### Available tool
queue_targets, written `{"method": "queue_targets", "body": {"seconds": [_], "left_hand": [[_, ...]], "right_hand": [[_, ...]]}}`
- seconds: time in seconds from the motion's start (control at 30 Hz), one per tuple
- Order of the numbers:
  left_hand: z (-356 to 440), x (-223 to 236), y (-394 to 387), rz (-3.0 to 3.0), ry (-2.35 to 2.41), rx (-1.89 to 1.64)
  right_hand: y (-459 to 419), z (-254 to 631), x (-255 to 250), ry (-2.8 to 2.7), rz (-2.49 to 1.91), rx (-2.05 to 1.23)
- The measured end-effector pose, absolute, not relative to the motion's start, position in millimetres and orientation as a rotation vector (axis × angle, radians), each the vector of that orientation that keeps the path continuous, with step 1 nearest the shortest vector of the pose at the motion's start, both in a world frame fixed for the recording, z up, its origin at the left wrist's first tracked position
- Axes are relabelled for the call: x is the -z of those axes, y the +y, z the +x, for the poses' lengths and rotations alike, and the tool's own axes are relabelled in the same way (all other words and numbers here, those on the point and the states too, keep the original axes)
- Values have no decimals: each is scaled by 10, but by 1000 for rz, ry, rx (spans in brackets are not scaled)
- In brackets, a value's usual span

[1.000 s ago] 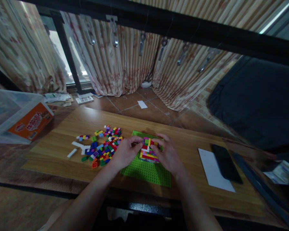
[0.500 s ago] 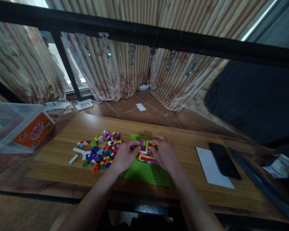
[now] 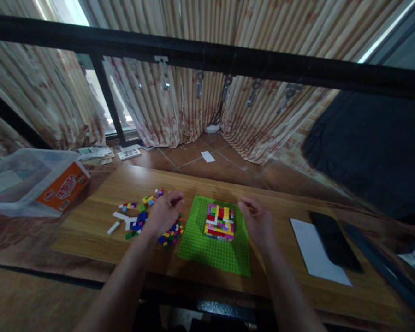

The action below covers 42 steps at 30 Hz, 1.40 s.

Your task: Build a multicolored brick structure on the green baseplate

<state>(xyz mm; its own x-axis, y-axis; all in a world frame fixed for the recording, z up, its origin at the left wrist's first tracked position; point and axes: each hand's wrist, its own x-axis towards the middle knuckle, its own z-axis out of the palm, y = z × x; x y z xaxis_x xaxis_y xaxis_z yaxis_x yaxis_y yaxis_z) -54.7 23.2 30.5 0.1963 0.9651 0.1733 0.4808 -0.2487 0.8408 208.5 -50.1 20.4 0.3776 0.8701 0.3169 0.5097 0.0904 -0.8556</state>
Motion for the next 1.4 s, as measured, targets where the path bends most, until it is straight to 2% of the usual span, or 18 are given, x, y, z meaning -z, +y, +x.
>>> {"method": "queue_targets", "body": {"seconds": [0.3, 0.67, 1.07, 1.4], "left_hand": [[-977, -388, 295, 2117, 1691, -523], [-644, -423, 210, 2351, 1635, -356], [-591, -351, 208, 2326, 1543, -433], [-502, -403, 107, 2353, 1600, -250]], "right_hand": [[-516, 2023, -136, -1362, -1568, -329], [-524, 1991, -100, -1396, -1600, -403], [-515, 1975, -79, -1408, -1584, -389], [-529, 1946, -136, -1406, -1595, -405]]}}
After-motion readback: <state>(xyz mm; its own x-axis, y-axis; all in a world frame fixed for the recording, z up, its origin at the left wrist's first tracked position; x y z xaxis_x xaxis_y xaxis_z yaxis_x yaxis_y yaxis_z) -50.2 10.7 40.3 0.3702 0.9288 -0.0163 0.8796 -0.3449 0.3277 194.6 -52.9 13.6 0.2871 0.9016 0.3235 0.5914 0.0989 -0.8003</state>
